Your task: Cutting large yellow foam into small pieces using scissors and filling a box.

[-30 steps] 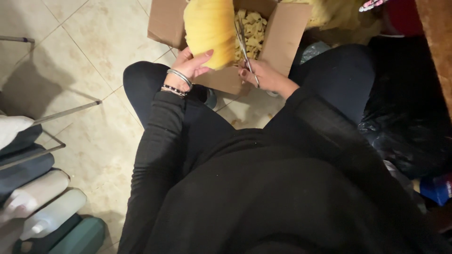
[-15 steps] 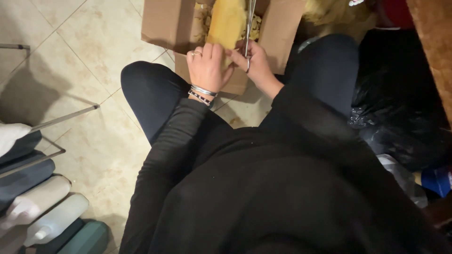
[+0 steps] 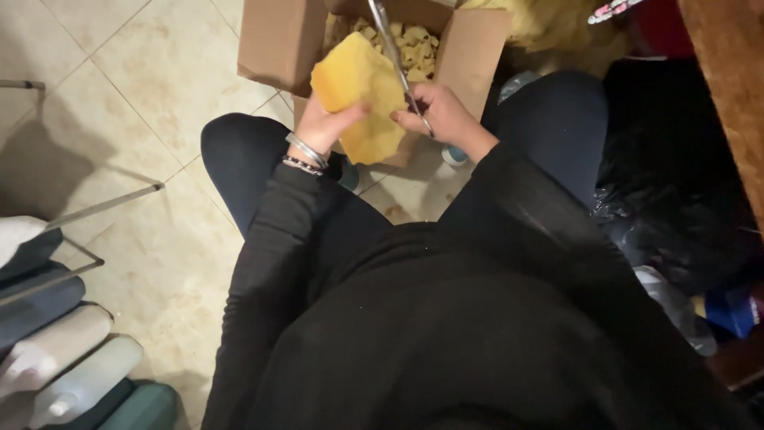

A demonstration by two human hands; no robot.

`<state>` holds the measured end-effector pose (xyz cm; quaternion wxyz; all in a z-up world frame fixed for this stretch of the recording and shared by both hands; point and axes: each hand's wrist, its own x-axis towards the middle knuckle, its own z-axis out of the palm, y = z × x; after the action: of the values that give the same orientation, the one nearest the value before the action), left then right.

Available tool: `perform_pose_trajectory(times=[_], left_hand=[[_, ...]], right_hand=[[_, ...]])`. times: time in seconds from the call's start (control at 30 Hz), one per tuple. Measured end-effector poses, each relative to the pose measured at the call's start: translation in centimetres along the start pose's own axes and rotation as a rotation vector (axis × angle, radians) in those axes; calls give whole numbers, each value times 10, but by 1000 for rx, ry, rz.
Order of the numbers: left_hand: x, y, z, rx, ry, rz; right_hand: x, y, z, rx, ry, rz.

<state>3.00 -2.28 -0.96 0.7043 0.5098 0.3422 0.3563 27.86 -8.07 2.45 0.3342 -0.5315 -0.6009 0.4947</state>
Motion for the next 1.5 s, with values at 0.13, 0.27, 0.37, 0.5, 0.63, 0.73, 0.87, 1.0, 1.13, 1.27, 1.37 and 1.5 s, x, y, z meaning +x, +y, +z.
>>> perform_pose_trajectory(times=[0.13,0.27,0.37,0.5,0.63,0.73,0.87,1.0,1.13,1.27,1.37,1.5], left_hand=[[-5,30,15,-140,112,-96],[1,34,-3,-115,395,-99],[3,37,-14,-115,477,-107],[-1,43,-8,-180,461,-127],[-2,35,3,-121,427,-201],[-1,41,10,-159,269,-104],[1,40,8,-135,383,-116],[1,40,2,-177,424,-170],[1,32,-1,-260,393,-154],[6,-2,-10,-222,409,-158],[3,-14,-3,-76,364,-119],[3,-8,7,0,240,-109]], right_hand=[[1,-9,0,-79,52,-25],[1,-7,-5,-162,-48,-36],[-7,-3,-2,-476,-228,-20],[-16,-8,10,-681,-356,121],[-11,-6,17,-684,-339,102],[-12,-3,21,-607,-261,55],[-16,5,28,-577,-136,-30],[-17,0,30,-514,-157,14],[-23,6,31,-488,-68,-149],[-21,-3,21,-359,-156,-49],[-14,1,12,-346,-268,-24],[-11,2,7,-423,-343,58]])
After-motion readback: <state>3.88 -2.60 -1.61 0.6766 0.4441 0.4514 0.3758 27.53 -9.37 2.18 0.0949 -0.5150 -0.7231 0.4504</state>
